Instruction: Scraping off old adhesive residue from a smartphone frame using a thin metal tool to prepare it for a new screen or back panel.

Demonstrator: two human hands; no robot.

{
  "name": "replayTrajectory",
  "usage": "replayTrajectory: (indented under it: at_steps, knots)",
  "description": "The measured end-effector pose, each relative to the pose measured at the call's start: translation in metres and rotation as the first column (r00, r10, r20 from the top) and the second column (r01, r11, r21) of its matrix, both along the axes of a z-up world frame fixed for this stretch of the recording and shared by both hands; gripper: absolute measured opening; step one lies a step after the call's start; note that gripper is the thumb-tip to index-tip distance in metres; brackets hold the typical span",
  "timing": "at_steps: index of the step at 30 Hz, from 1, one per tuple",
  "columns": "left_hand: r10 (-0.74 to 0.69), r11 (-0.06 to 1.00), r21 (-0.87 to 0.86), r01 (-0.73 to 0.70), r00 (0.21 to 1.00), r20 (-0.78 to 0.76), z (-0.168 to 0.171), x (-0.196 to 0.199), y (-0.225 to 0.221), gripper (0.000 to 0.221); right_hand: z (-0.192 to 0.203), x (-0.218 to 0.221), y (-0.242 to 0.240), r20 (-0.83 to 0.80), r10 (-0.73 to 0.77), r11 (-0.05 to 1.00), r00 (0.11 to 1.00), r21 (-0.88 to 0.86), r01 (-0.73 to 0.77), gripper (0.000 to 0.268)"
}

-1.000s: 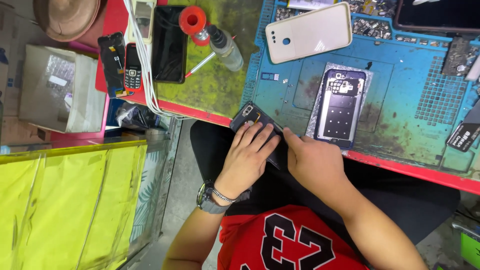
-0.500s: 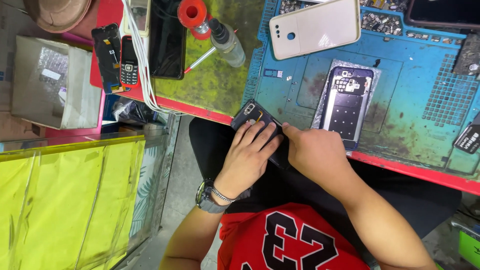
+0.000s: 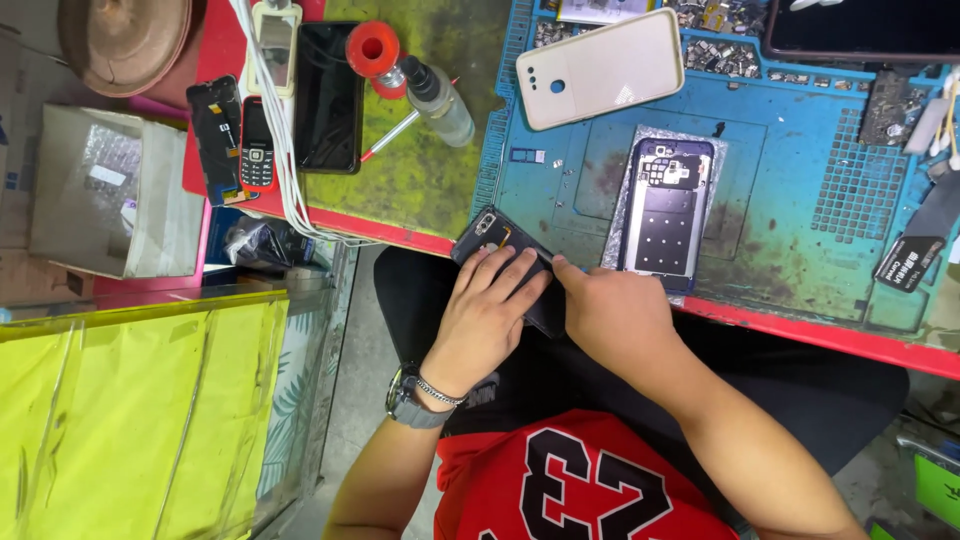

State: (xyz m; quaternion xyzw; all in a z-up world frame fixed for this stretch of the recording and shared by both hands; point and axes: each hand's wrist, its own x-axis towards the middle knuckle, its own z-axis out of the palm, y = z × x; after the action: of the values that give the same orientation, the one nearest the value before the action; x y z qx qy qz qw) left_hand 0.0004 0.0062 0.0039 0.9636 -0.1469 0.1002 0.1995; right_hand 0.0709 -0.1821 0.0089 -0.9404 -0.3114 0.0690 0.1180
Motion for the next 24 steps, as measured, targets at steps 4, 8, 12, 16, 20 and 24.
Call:
replayTrajectory:
  at_steps: [4,8,12,16,20,24]
  knots:
    - [0.003,1.000,-0.007,-0.004,1.000,-0.020,0.002,0.000,0.000,0.039,-0.001,0.007,0.006,-0.034,0.011,1.000,0.999,0.008,-0.011,0.039]
    - [0.004,1.000,-0.018,-0.004,1.000,-0.004,0.000,0.001,0.001,0.037,0.006,0.019,0.012,-0.111,0.019,1.000,0.994,-0.004,-0.020,0.037]
    - [-0.014,1.000,-0.006,0.014,1.000,0.000,0.000,0.002,0.003,0.039,-0.004,0.026,0.022,-0.150,0.025,0.997,0.988,0.070,-0.014,0.038]
    - [-0.012,1.000,0.011,0.012,1.000,-0.009,0.005,0.004,0.003,0.038,-0.003,0.016,0.015,-0.135,0.011,0.992,0.991,0.128,0.007,0.035]
    - [-0.017,1.000,0.027,0.017,1.000,0.001,0.010,0.009,0.004,0.038,0.021,0.000,-0.001,-0.067,-0.076,0.991,0.995,0.106,0.083,0.039]
    - [-0.051,0.998,0.030,0.051,0.999,-0.008,0.012,0.013,0.007,0.037,0.022,-0.012,-0.009,-0.032,-0.080,0.996,0.996,0.026,0.081,0.033]
